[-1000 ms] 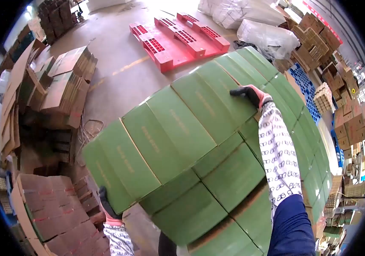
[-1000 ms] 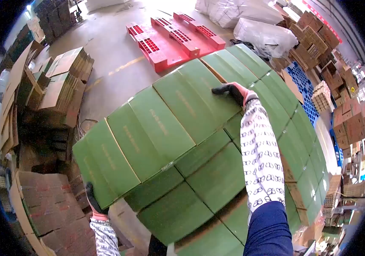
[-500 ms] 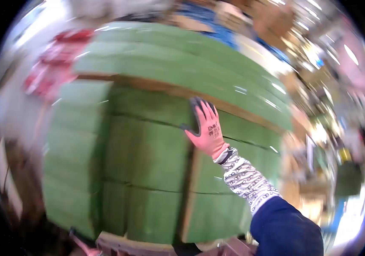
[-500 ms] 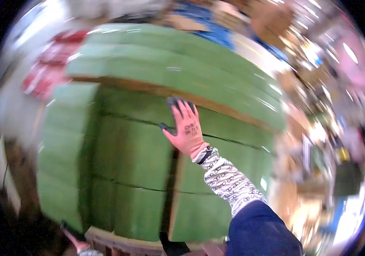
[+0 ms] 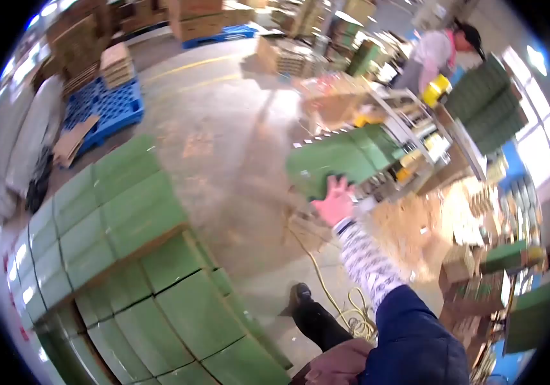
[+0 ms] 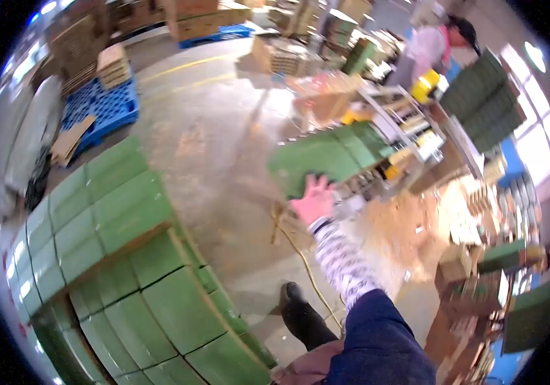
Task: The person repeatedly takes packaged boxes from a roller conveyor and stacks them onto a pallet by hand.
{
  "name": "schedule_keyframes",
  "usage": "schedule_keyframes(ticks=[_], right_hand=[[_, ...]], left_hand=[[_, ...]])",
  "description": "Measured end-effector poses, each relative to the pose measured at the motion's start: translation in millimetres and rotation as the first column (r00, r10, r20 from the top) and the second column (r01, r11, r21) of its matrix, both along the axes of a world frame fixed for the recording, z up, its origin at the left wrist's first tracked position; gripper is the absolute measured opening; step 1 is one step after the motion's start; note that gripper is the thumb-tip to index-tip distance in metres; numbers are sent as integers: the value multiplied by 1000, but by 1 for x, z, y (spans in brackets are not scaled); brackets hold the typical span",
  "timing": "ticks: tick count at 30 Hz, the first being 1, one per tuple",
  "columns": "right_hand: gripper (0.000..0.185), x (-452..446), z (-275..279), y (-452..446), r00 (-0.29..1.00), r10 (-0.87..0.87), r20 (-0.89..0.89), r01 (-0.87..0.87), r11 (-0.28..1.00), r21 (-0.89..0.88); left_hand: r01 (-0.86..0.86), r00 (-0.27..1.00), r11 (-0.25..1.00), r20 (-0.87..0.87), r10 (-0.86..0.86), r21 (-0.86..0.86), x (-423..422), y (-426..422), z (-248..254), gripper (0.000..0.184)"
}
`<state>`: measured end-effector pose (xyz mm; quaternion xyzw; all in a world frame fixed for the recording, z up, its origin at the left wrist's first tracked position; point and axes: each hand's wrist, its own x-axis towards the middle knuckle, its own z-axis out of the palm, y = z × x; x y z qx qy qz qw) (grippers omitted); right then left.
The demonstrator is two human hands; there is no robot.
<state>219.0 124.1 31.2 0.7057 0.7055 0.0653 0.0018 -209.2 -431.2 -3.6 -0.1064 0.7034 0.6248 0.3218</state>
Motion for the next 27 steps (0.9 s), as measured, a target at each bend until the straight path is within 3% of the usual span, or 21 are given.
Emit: schedule_keyframes(ticks=[2,3,4,7,8,9,10,11,12,13,14,15,16,17,18,19,21,22,23,25,27], right_hand=[[79,18,29,-24,957,86,-278,-94,995,-16],[80,42,14,-34,938,104,-329,-113,994,-8],[82,65,17,-42,888,137,-439,-179,982,-57],[75,126,32,-56,835,250,-491,-395,893,-217],[74,142,40,-61,805,282,-521,-458,855,-244],[73,154,48,-60,771,324,-548,-524,811,-258],[72,167,54,-49,753,364,-548,-571,775,-270],[71,179,62,-41,733,404,-548,-615,737,-279],[70,185,72,-35,708,435,-556,-657,696,-291],[69,193,82,-12,741,195,-643,-604,613,-510],[68,201,101,22,748,53,-661,-534,639,-553],[67,209,120,55,736,-89,-671,-461,660,-593],[67,213,111,87,772,-36,-634,-314,846,-430],[67,218,103,119,812,-21,-583,-141,963,-231],[68,223,61,154,901,20,-432,10,998,66],[70,230,51,178,915,-56,-400,35,998,-58],[71,216,48,158,965,-82,-248,23,973,-232],[73,215,47,144,944,-75,-320,-4,971,-240],[74,219,43,128,952,30,-305,-110,962,-249],[72,218,63,91,910,61,-410,-202,929,-311],[70,226,69,65,799,33,-601,-206,953,-222]], left_hand=[[241,959,959,116,-259,148,50,113,-5,53],[366,898,894,156,-412,257,78,178,-6,54],[480,795,753,140,-590,450,114,252,-12,47],[715,521,568,231,-822,407,224,446,-17,49],[759,430,445,147,-891,476,259,476,-18,58],[675,302,410,278,-912,613,291,499,21,59],[852,109,198,206,-972,485,303,517,-31,67],[874,244,274,124,-962,403,328,517,-25,74],[840,308,330,124,-943,430,342,515,-3,73],[805,368,380,119,-922,455,346,511,22,71],[821,438,456,135,-889,344,349,504,53,63],[783,466,534,266,-844,319,340,497,67,59],[740,491,610,393,-778,282,324,488,75,54],[705,527,653,412,-744,277,305,476,61,44],[644,563,715,466,-683,271,294,473,71,41],[579,593,773,516,-618,260,283,472,82,39],[603,631,746,402,-663,282,245,488,77,38],[626,633,723,351,-690,290,225,497,72,37],[692,616,673,273,-739,261,233,522,104,36],[733,578,628,249,-777,260,215,572,97,39],[818,504,545,228,-833,186,225,638,95,41]])
